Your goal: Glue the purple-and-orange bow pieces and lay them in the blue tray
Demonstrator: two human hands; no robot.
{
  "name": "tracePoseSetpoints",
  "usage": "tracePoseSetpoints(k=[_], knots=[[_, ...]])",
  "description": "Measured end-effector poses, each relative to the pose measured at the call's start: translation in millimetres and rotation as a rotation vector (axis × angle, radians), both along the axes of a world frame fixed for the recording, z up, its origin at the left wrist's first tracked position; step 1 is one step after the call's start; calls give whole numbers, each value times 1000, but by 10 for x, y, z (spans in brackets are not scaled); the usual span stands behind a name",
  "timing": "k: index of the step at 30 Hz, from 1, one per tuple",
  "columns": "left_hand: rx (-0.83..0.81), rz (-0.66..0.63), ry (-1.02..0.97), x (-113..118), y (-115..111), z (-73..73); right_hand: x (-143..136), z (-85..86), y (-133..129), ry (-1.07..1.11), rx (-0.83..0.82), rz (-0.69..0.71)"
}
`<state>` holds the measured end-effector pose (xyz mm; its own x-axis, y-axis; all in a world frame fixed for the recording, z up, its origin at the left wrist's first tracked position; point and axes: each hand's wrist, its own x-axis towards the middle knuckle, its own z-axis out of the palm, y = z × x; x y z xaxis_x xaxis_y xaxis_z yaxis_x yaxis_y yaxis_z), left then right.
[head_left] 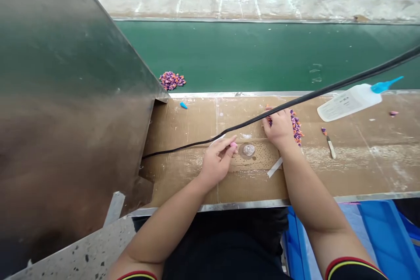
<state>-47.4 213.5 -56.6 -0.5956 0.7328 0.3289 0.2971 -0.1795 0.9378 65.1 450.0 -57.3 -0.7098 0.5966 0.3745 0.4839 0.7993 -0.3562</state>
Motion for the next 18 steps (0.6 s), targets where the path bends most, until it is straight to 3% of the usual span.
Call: tracePoseSetpoints(k=[4, 10, 18], knots=[[-103, -45, -320, -37, 0, 29, 143, 228, -132, 119, -86, 129], [-108, 24, -291, -63, 3, 46, 320, 590, -359, -45, -192, 428], [-147, -19, -493, -79, 28, 5, 325, 613, -466, -211, -221, 575]])
